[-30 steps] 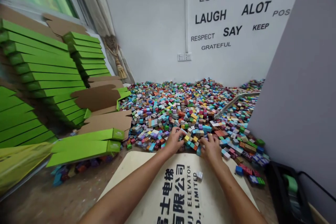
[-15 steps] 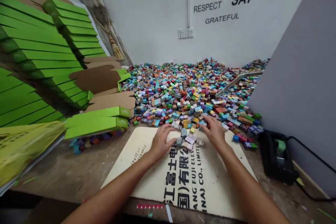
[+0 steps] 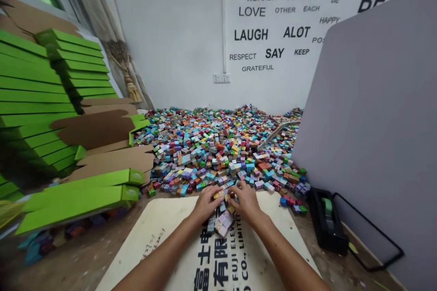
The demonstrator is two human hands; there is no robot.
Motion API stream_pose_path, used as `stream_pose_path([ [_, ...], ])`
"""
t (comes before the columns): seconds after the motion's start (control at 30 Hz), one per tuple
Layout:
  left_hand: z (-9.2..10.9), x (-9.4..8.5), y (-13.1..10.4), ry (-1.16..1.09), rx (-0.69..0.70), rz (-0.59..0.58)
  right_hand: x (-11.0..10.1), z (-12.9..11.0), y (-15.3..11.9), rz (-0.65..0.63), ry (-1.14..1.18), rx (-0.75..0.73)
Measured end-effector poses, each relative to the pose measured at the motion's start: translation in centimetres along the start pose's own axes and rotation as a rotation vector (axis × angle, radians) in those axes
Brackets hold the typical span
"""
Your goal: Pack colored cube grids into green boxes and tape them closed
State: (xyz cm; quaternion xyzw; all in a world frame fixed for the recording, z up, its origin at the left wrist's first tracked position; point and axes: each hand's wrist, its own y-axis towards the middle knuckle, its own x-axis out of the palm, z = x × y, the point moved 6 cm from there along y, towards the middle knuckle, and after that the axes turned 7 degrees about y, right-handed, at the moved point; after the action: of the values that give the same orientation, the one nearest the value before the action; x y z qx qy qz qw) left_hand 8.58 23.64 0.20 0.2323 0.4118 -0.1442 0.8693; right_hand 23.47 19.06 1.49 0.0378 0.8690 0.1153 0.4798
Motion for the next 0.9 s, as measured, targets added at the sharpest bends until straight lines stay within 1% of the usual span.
stream_pose_path([
  [0.07,1.0,-0.8,-1.6,-0.015,0.083,-0.033,-0.7,0.0,-1.5,-0.058,0.117,-0.08],
  [0.13,1.6,-1.5,-3.8,0.001,0.179,-0.086,-1.2,0.5,-3.1,-0.117,0.256,-0.112],
  [0.17,1.7,-1.8,-4.9,0.03,0.218,-0.113,-1.3,0.9,-3.7,-0.128,0.296,-0.097],
  [0.23,1.5,-1.9,-7.1,0.112,0.259,-0.192,-1.3,1.7,-4.7,-0.15,0.289,-0.037],
  [0.27,1.3,-1.7,-8.1,0.155,0.265,-0.244,-0.9,1.9,-5.1,-0.19,0.253,-0.013],
  [0.33,1.0,-1.0,-9.3,0.216,0.265,-0.347,0.5,1.8,-5.8,-0.329,0.176,-0.014],
  [0.37,1.0,-0.7,-9.6,0.227,0.262,-0.374,1.2,1.5,-6.2,-0.391,0.157,-0.035],
  [0.4,1.1,-0.4,-9.6,0.22,0.253,-0.377,1.8,1.3,-6.4,-0.413,0.159,-0.059],
  [0.43,1.2,0.0,-9.4,0.2,0.247,-0.363,2.1,1.1,-6.6,-0.394,0.184,-0.08],
  [0.5,1.4,0.5,-8.5,0.133,0.23,-0.3,2.0,1.0,-6.7,-0.277,0.3,-0.1],
  [0.6,2.1,0.7,-7.5,0.043,0.232,-0.224,0.7,2.0,-7.1,-0.102,0.49,-0.045],
  [0.67,2.3,0.4,-7.5,0.037,0.215,-0.209,-0.5,3.0,-7.5,-0.048,0.535,0.021],
  [0.73,2.1,0.0,-8.1,0.068,0.17,-0.223,-1.4,3.5,-7.9,-0.045,0.539,0.053],
  [0.8,1.5,-0.5,-8.9,0.114,0.095,-0.241,-1.8,3.3,-7.8,-0.077,0.522,0.042],
  [0.9,0.5,-1.0,-9.5,0.141,-0.002,-0.213,-0.8,2.0,-6.6,-0.192,0.409,-0.007],
])
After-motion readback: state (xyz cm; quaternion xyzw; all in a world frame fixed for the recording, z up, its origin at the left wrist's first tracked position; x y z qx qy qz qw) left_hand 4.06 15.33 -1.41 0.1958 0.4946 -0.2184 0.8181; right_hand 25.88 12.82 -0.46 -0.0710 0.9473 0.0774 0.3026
